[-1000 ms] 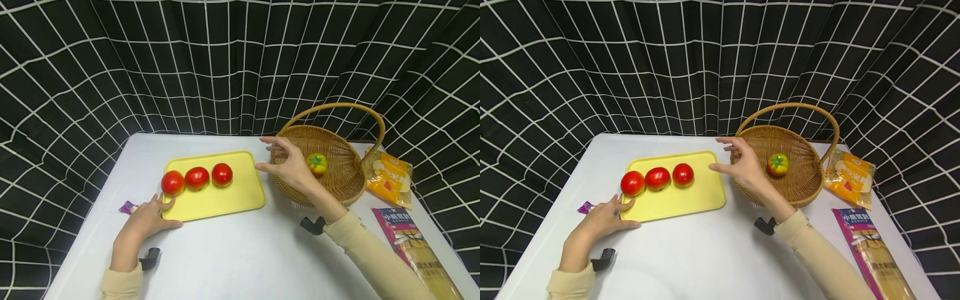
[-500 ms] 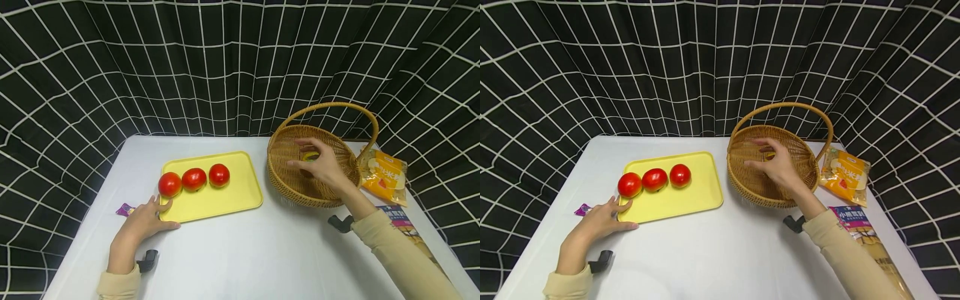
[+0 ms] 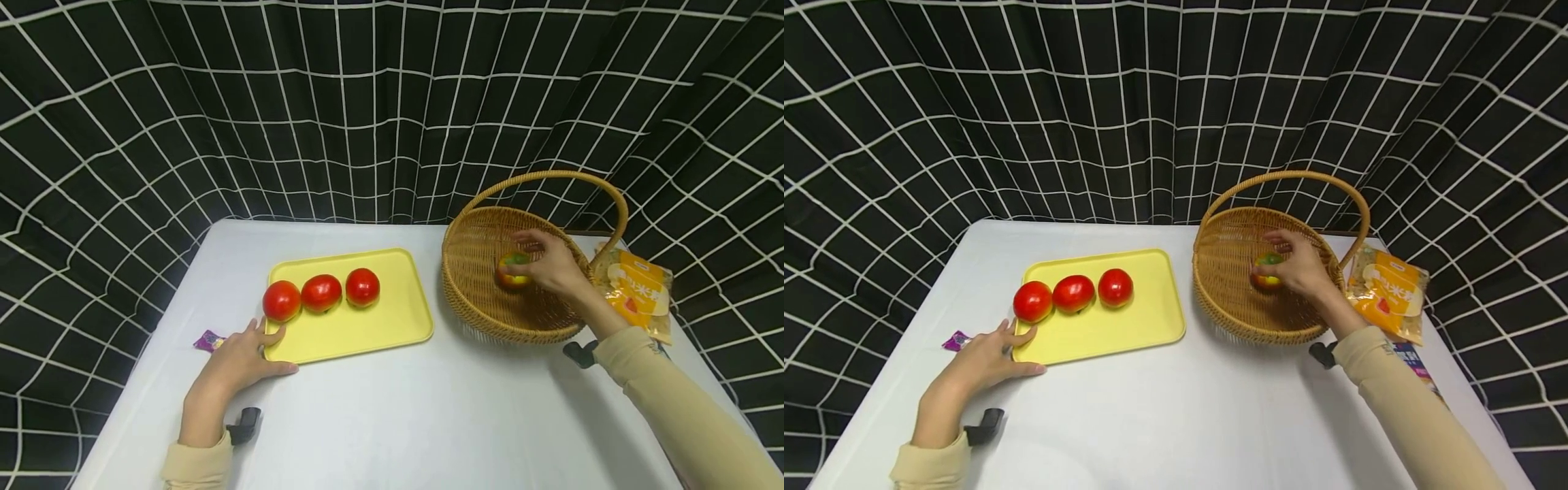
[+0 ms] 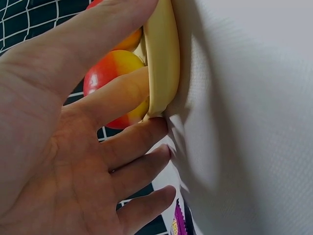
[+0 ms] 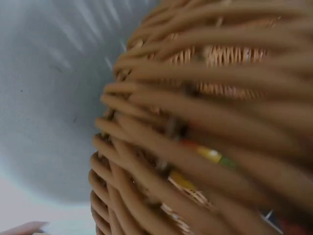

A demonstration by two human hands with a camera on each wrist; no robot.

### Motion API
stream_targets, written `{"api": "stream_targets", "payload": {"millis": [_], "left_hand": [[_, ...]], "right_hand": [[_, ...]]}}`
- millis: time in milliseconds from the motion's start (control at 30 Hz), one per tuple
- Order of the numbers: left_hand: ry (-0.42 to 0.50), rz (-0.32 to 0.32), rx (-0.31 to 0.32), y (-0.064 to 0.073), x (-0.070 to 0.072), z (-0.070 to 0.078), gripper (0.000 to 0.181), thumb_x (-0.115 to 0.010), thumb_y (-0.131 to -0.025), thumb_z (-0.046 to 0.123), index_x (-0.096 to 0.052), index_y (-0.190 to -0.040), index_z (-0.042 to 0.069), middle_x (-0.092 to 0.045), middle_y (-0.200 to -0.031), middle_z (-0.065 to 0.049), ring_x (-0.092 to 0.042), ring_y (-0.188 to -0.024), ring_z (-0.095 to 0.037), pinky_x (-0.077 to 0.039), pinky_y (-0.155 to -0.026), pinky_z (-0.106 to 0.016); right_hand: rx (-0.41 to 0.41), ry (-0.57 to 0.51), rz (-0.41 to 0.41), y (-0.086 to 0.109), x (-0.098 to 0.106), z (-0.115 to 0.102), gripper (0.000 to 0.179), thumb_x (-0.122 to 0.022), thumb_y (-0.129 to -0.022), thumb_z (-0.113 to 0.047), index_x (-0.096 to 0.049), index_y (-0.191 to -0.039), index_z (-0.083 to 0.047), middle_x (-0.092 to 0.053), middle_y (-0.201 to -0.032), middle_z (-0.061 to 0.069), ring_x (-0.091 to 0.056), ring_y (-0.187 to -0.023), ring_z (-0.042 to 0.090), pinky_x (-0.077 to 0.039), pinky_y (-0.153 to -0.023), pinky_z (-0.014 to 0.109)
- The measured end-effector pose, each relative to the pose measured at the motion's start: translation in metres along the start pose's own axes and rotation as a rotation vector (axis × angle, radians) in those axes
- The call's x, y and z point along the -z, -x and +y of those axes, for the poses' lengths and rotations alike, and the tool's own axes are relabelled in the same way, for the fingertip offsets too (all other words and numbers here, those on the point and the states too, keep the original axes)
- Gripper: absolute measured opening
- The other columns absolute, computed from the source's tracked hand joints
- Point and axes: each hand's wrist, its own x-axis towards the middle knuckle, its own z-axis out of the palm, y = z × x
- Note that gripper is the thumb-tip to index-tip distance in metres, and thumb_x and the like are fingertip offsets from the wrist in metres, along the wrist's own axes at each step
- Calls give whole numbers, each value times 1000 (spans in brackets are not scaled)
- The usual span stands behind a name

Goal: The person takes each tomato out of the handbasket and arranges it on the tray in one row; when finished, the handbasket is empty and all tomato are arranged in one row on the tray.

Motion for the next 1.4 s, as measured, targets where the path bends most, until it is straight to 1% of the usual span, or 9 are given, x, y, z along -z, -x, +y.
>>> {"api": "stream_targets", "payload": {"millis": [100,233,333,433,533,667,900,1167,1400], "left_hand": [[0,-4,7,0,0,2,95,-86,-79,62,-54,-154,14,-28,-166,-37,-32,-149,-65,-39,-110,-81],[-2,-8,12,-1,0,3,95,-86,-79,62,-53,-155,14,-28,-167,-36,-32,-149,-64,-39,-110,-81],[-4,-7,11,-1,0,3,95,-86,-79,62,-53,-155,14,-28,-167,-36,-31,-150,-64,-38,-111,-81],[-2,-10,15,0,1,4,95,-86,-79,61,-52,-155,15,-27,-168,-35,-30,-150,-64,-37,-111,-81],[-5,-15,16,0,2,4,96,-86,-79,62,-52,-155,15,-27,-167,-36,-31,-150,-64,-37,-111,-81],[-12,-16,14,1,2,3,96,-86,-79,63,-53,-155,15,-27,-167,-36,-31,-149,-65,-38,-110,-81],[-15,-12,5,0,1,2,96,-86,-79,63,-54,-154,14,-27,-167,-37,-31,-148,-66,-38,-110,-81],[-12,-5,3,-1,0,1,95,-87,-78,62,-54,-154,14,-29,-166,-36,-32,-149,-64,-38,-111,-80],[-14,-2,4,-1,0,1,95,-87,-78,62,-55,-154,14,-28,-166,-37,-32,-148,-65,-38,-111,-80]], "right_hand": [[-25,13,-37,-1,2,5,75,-87,-86,-10,-51,-150,4,-53,-149,35,-51,-135,52,-49,-108,60],[-68,29,-92,-3,3,10,80,-86,-85,-6,-47,-154,3,-48,-150,39,-48,-136,56,-50,-108,64],[-78,43,-111,-5,4,13,82,-87,-83,-6,-47,-154,2,-45,-153,40,-45,-138,58,-47,-110,68],[-72,65,-119,-8,5,15,82,-88,-81,-5,-49,-153,2,-43,-155,40,-42,-140,59,-43,-113,71],[-59,82,-126,-10,4,17,81,-89,-79,-2,-51,-151,4,-44,-154,40,-43,-140,59,-42,-113,72],[-43,112,-131,-11,2,20,81,-90,-78,-2,-53,-149,6,-46,-152,40,-45,-137,60,-41,-113,73],[-64,119,-131,-13,-1,21,83,-92,-77,-3,-52,-149,4,-44,-153,39,-45,-136,59,-37,-117,74],[-80,132,-133,-14,-4,22,80,-90,-81,-5,-51,-151,2,-47,-149,40,-48,-133,58,-37,-116,73],[-53,159,-104,-15,-5,25,76,-88,-83,-7,-52,-150,1,-47,-148,40,-47,-133,58,-37,-114,74]]}}
